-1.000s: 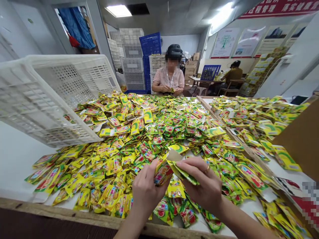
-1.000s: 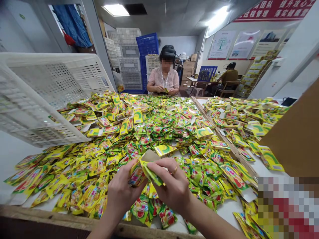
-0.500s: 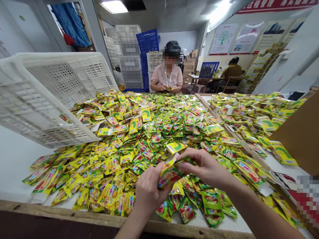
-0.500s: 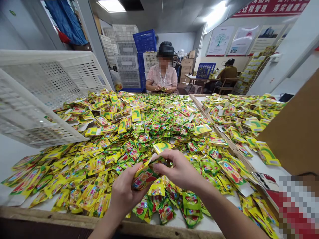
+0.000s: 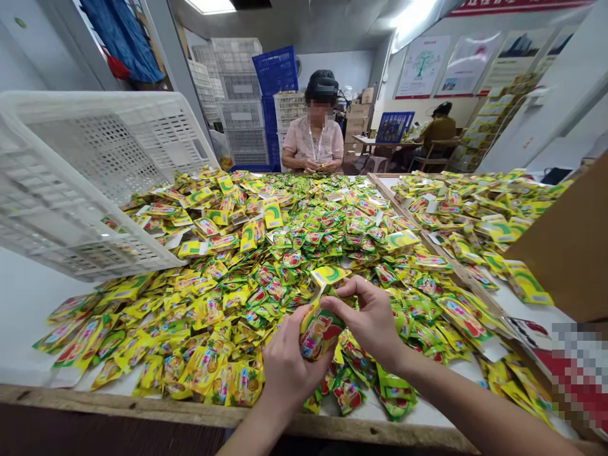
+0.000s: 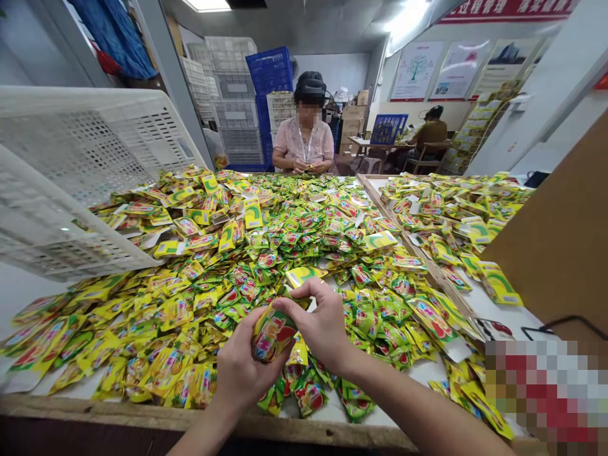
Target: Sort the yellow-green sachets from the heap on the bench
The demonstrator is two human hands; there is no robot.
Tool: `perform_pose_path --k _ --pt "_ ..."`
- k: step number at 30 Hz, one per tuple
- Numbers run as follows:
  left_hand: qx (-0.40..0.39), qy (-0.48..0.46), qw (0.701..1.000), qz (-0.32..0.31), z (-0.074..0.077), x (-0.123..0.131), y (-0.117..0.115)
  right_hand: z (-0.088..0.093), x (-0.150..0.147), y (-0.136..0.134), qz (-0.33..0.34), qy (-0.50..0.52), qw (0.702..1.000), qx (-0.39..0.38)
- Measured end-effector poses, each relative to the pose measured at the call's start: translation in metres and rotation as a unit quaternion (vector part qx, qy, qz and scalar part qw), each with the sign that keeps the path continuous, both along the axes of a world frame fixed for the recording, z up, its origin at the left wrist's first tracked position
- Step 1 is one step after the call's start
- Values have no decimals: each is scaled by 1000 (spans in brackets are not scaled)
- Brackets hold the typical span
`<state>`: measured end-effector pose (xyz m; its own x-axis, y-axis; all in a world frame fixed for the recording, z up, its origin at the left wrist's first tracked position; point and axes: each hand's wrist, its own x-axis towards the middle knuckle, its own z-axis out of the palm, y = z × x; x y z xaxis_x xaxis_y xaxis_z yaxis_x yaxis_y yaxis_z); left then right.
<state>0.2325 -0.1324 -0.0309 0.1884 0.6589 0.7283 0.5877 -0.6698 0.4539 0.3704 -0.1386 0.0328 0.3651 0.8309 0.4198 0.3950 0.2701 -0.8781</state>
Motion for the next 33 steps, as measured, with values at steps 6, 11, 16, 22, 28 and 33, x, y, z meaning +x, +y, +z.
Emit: perform_pose_path --k 6,11,16,22,28,33 --pt "-37 5 999 39 9 6 4 9 6 0 52 -71 996 -17" --pt "-35 2 999 13 20 0 10 23 15 -17 68 -213 974 -24" --pt "-28 56 997 -55 23 -1 13 20 16 -17 178 -238 943 -150" --pt "-149 -109 978 -96 34 -2 17 12 17 -12 214 77 961 -158" --pt "-244 -181 939 -162 36 -4 12 8 15 -16 325 159 905 -225" --pt "-254 -245 927 -123 19 5 8 -11 9 -17 233 110 953 -157"
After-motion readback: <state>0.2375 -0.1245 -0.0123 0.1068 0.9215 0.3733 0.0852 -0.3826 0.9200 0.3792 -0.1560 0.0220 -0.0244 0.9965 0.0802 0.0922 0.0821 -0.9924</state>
